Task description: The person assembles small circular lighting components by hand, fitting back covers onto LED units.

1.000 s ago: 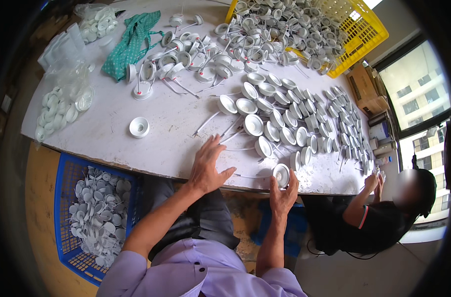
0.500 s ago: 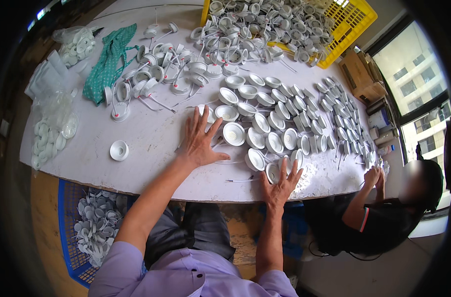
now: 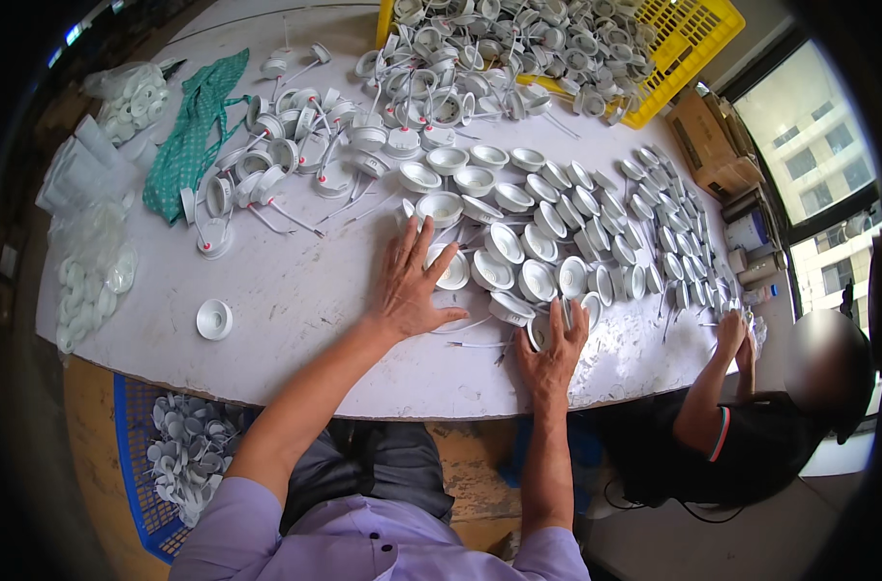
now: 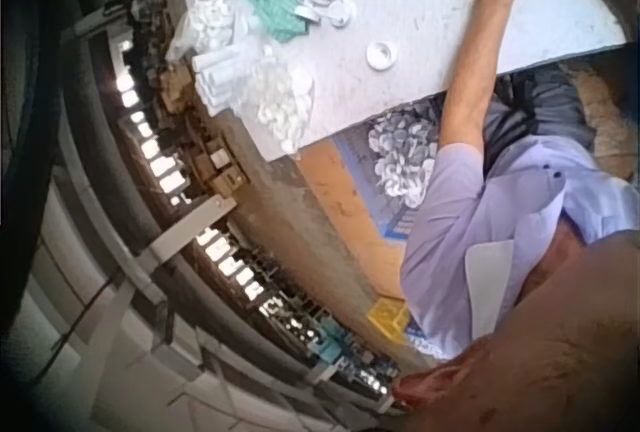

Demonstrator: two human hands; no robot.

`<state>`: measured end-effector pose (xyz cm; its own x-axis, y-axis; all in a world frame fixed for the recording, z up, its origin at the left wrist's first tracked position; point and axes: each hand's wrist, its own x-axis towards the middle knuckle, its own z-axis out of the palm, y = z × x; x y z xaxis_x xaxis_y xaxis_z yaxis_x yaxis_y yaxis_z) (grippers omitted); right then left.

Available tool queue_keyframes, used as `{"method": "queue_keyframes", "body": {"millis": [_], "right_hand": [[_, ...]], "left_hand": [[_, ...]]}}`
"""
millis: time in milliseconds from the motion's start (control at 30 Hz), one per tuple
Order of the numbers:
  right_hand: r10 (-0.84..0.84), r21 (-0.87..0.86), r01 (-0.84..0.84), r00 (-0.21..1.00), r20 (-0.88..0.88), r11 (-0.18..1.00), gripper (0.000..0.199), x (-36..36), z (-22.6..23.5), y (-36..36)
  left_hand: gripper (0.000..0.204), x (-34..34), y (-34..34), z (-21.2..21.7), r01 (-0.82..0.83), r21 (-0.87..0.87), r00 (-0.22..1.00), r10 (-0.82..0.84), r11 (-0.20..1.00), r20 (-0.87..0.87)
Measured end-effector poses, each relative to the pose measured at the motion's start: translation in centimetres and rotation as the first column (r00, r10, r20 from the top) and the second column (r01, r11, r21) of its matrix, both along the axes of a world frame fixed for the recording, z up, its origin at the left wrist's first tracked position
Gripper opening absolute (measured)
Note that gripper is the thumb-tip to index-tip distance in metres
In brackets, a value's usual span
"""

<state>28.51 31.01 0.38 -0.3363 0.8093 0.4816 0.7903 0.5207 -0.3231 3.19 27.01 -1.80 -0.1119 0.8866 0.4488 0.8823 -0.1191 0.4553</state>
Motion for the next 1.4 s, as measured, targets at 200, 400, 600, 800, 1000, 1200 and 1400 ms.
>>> {"method": "queue_keyframes", "body": {"millis": [200, 400, 600, 800, 1000, 1200, 1400], "right_hand": [[-0.004, 0.006, 0.004, 1.000, 0.016, 1.000, 0.069, 0.8, 0.1, 2.6], [0.028, 0.012, -0.028, 0.999, 0.020, 1.000, 0.070, 1.7, 0.0, 5.6], [0.044, 0.016, -0.045, 0.998, 0.042, 0.999, 0.075, 2.4, 0.1, 8.2], [0.066, 0.021, -0.066, 0.998, 0.026, 0.998, 0.093, 3.0, -0.2, 7.3], [0.069, 0.048, -0.069, 0.998, 0.000, 0.997, 0.103, 3.7, 1.3, 4.2], [0.296, 0.041, -0.296, 0.917, -0.267, 0.954, 0.029, -9.7, 6.5, 2.8], [0.307, 0.193, -0.348, 0.928, 0.212, 0.917, 0.042, -27.8, 4.4, 7.3]], "left_hand": [[0.099, 0.9, 2.2, 0.2, 0.045, 0.029, 0.998, -0.044, 0.999, -0.036], [0.097, 1.7, 4.5, 0.5, 0.067, 0.032, 0.997, -0.066, 0.997, -0.027], [0.093, 2.4, 6.5, 0.3, 0.067, 0.013, 0.997, -0.066, 0.998, -0.031], [0.092, 2.6, 6.0, 0.4, 0.066, 0.020, 0.998, -0.066, 0.998, 0.009], [0.090, 2.5, 4.3, 0.1, 0.068, 0.014, 0.996, -0.068, 0.998, 0.059], [0.063, 1.0, -1.8, 2.5, 0.102, 0.073, 0.993, -0.106, 0.992, 0.054], [0.039, -2.0, -11.8, 2.4, 0.016, 0.157, 0.966, -0.056, 0.987, 0.251]]}}
